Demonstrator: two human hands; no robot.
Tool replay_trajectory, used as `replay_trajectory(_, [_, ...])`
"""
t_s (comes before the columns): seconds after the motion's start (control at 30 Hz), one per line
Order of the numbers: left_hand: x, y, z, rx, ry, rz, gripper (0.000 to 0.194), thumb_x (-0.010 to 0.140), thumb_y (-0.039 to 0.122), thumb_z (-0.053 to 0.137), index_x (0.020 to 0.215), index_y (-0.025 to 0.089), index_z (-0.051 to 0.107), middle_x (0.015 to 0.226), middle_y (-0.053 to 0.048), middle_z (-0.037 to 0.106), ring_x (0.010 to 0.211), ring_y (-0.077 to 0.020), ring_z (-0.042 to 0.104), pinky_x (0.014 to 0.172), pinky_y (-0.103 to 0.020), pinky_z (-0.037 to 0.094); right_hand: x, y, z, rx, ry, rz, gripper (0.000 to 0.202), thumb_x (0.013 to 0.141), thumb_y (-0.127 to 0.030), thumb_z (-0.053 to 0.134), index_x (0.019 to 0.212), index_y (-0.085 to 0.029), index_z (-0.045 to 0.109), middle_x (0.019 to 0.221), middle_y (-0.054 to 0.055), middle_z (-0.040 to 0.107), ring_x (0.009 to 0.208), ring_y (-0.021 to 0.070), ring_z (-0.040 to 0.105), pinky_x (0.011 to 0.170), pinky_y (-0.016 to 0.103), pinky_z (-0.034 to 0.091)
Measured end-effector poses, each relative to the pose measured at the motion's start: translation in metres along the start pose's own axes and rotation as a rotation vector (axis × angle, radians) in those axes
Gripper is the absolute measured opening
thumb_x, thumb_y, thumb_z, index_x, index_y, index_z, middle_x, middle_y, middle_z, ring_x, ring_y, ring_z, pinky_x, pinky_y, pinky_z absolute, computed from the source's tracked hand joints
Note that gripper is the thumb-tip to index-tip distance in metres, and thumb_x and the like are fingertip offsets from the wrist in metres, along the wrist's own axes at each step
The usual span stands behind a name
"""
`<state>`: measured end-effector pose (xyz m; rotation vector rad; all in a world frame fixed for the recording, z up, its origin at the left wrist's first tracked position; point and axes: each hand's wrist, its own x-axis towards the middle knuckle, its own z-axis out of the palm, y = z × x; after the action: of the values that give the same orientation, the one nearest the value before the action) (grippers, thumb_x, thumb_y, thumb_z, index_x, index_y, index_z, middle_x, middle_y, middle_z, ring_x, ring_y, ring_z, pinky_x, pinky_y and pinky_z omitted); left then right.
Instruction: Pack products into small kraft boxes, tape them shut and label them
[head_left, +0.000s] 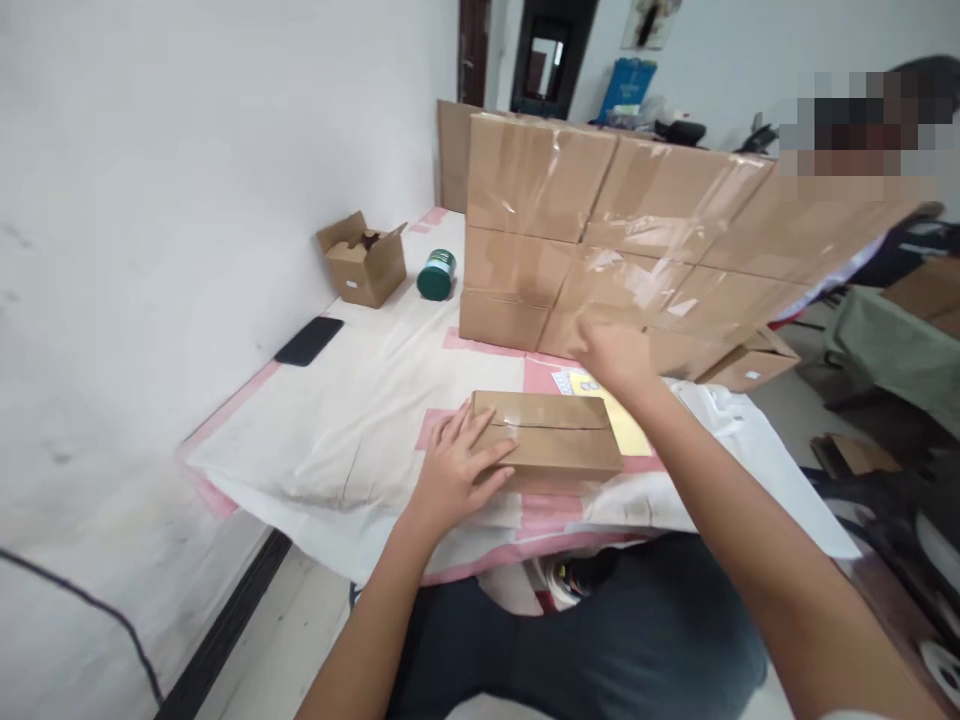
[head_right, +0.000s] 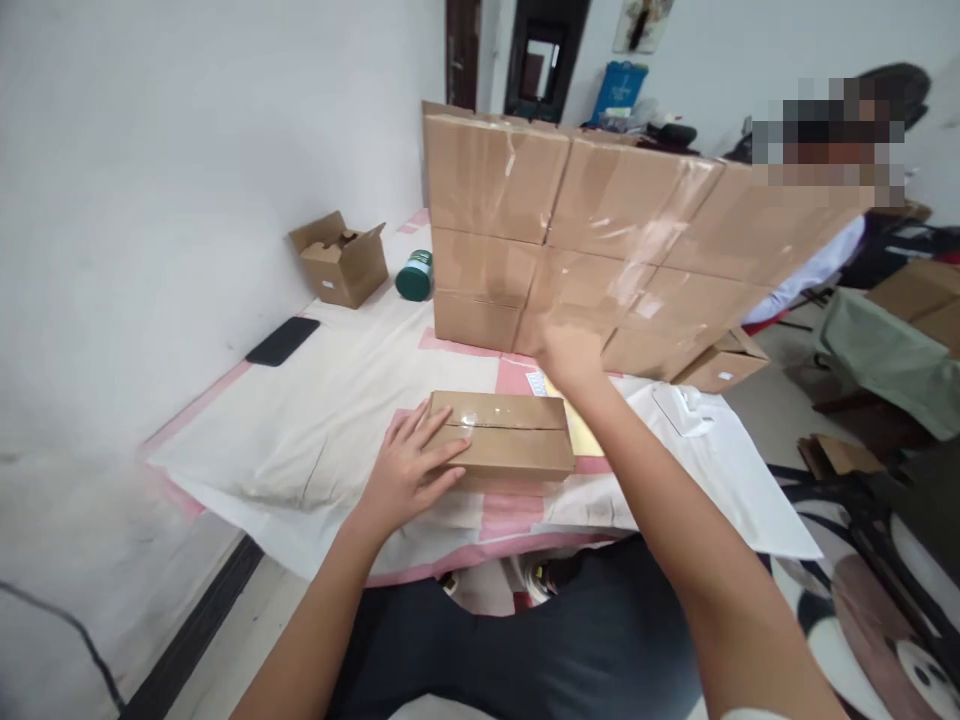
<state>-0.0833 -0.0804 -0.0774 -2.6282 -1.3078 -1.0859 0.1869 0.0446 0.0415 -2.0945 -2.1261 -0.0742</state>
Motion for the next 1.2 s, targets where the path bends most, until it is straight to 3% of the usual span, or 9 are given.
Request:
replay_trajectory(0.1, [0.009,-0.020,-0.005,0.029,-0.053,0.044,0.030,0.098,0.039,0.062,0.126,0.038,0.073,0.149,-0.007,0.061,0.148,-0.0350,0.045,0.114,-0.059,0.039,-0.018,0.084,0.027,0.119,0.193,0.371,0.019,0.095,-0.035,0.052,0.100,-0.018,0.060,0.092,0.014,0.069,0.087,0.0291,0.061,0.072,0.035,0.038])
replay_trajectory(0.2, [0.020,-0.045,-0.011,0.007,-0.115,0.117,0.029,0.099,0.038,0.059,0.124,0.037,0.073,0.144,-0.005,0.065,0.148,-0.0311,0.045,0.117,-0.056,0.038,-0.056,0.133,0.077,0.275,0.087,0.518,0.022,0.095,-0.039,0.051,0.095,-0.018,0.061,0.093,0.013,0.069,0.088,0.0270,0.063,0.076,0.035,0.041])
replay_trajectory(0.3, [0.025,-0.060,-0.016,-0.034,-0.154,0.176,0.029,0.098,0.037,0.059,0.123,0.035,0.072,0.143,-0.005,0.066,0.150,-0.0304,0.043,0.117,-0.054,0.041,-0.090,0.132,0.121,0.316,0.032,0.569,0.043,0.092,-0.053,0.055,0.112,-0.015,0.061,0.111,0.018,0.067,0.106,0.0328,0.061,0.088,0.039,0.044])
replay_trajectory(0.4, [0.016,-0.054,-0.012,0.019,-0.085,0.188,0.032,0.095,0.029,0.063,0.127,0.033,0.067,0.144,-0.008,0.065,0.149,-0.0328,0.044,0.114,-0.057,0.042,-0.105,0.109,0.141,0.215,0.019,0.517,0.083,0.076,-0.065,0.071,0.137,-0.013,0.051,0.130,0.025,0.056,0.125,0.0443,0.049,0.103,0.052,0.038])
replay_trajectory(0.57, [-0.033,0.017,0.033,0.270,0.515,0.050,0.039,0.078,0.011,0.075,0.109,0.032,0.066,0.134,-0.011,0.062,0.139,-0.0365,0.048,0.105,-0.063,0.045,-0.108,0.101,0.138,0.566,-0.013,0.417,0.091,0.077,-0.038,0.068,0.155,-0.015,0.026,0.136,0.024,0.055,0.126,0.0399,0.052,0.104,0.051,0.042])
replay_trajectory(0.67, [-0.051,0.078,0.069,-0.013,0.336,0.092,0.032,0.077,0.009,0.070,0.099,0.032,0.061,0.110,-0.005,0.069,0.122,-0.0294,0.060,0.098,-0.055,0.051,-0.119,0.103,0.129,1.029,-0.067,0.374,0.085,0.074,-0.030,0.057,0.152,-0.017,0.025,0.128,0.018,0.062,0.111,0.0316,0.064,0.092,0.044,0.052])
replay_trajectory(0.8, [-0.037,0.135,0.099,-0.337,0.194,0.139,0.028,0.084,0.011,0.064,0.103,0.030,0.059,0.099,-0.002,0.074,0.108,-0.0243,0.070,0.098,-0.050,0.053,-0.153,0.099,0.106,1.444,-0.063,0.325,0.077,0.069,-0.037,0.058,0.143,-0.023,0.039,0.124,0.012,0.066,0.109,0.0296,0.065,0.088,0.040,0.056])
replay_trajectory(1.0, [0.001,0.166,0.107,-0.509,0.128,-0.089,0.059,0.093,0.032,0.069,0.145,0.022,0.044,0.141,-0.019,0.060,0.132,-0.0283,0.060,0.104,-0.045,0.057,-0.205,0.107,0.074,1.635,0.000,0.416,0.077,0.065,-0.041,0.065,0.139,-0.024,0.049,0.115,0.011,0.070,0.106,0.0353,0.067,0.079,0.043,0.058])
replay_trajectory(1.2, [0.006,0.184,0.115,-0.505,0.097,-0.162,0.051,0.094,0.035,0.069,0.140,0.025,0.051,0.136,-0.015,0.062,0.127,-0.0272,0.062,0.106,-0.046,0.056,-0.216,0.115,0.069,1.703,-0.085,0.417,0.071,0.063,-0.047,0.069,0.128,-0.022,0.058,0.106,0.012,0.072,0.098,0.0361,0.070,0.075,0.046,0.059])
